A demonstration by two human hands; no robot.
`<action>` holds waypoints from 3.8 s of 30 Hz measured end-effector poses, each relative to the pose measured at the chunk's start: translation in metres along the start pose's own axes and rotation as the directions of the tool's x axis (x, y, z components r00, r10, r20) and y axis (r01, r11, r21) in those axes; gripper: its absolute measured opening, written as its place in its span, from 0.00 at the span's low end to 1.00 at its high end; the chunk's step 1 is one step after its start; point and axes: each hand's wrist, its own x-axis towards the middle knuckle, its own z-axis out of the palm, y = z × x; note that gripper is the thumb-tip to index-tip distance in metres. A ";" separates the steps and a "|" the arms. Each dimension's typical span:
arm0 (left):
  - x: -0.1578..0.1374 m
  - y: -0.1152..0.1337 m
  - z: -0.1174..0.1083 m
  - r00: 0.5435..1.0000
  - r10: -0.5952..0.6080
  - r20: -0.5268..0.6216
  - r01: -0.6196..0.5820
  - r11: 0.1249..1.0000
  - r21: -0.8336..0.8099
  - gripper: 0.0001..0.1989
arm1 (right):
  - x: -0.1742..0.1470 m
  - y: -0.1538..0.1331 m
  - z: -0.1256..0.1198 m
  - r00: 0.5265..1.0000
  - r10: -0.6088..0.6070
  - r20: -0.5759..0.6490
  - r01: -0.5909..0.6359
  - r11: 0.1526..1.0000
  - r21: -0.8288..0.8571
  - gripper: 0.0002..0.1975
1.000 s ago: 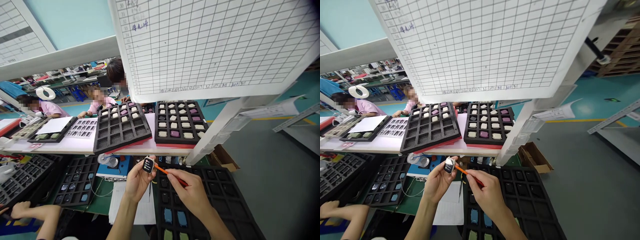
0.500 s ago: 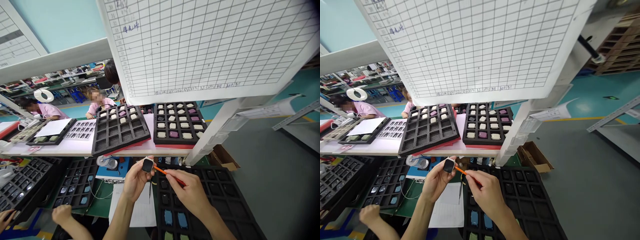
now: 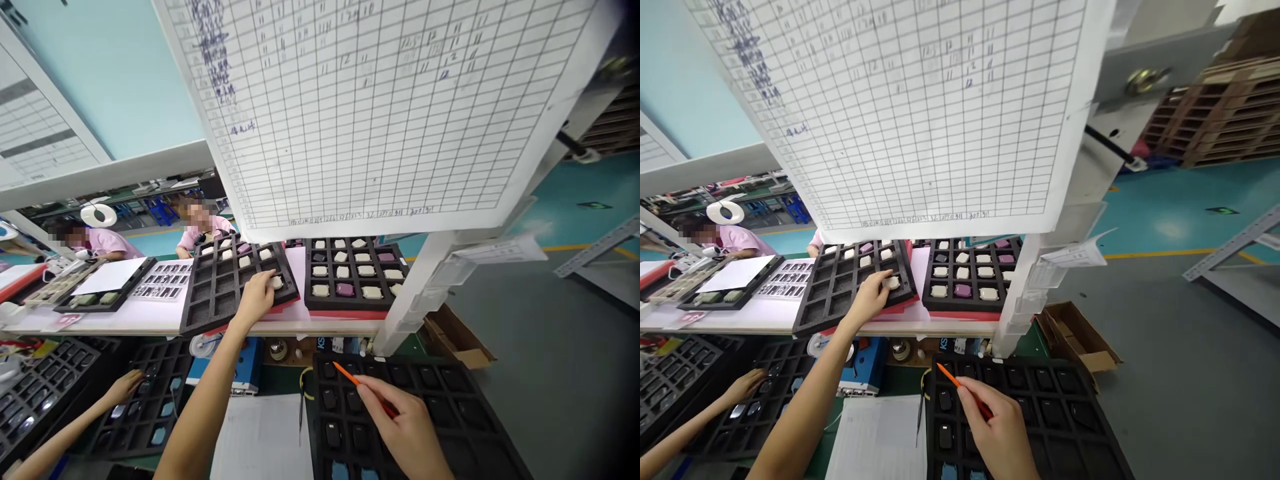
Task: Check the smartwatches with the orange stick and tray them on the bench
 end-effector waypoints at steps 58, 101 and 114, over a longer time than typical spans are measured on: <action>-0.168 0.094 -0.001 0.808 -0.172 0.564 0.315 -0.683 -0.660 0.17 | 0.002 -0.057 0.029 0.979 -0.185 0.084 0.177 0.980 0.094 0.08; -0.177 0.097 0.021 0.910 -0.414 -0.014 -0.023 -0.018 -1.000 0.21 | -0.010 -0.072 0.026 0.956 -0.252 0.148 0.244 0.967 0.071 0.09; -0.175 0.098 0.020 0.909 -0.392 -0.143 -0.095 0.141 -0.985 0.20 | -0.011 -0.072 0.022 0.962 -0.245 0.118 0.242 0.970 0.036 0.09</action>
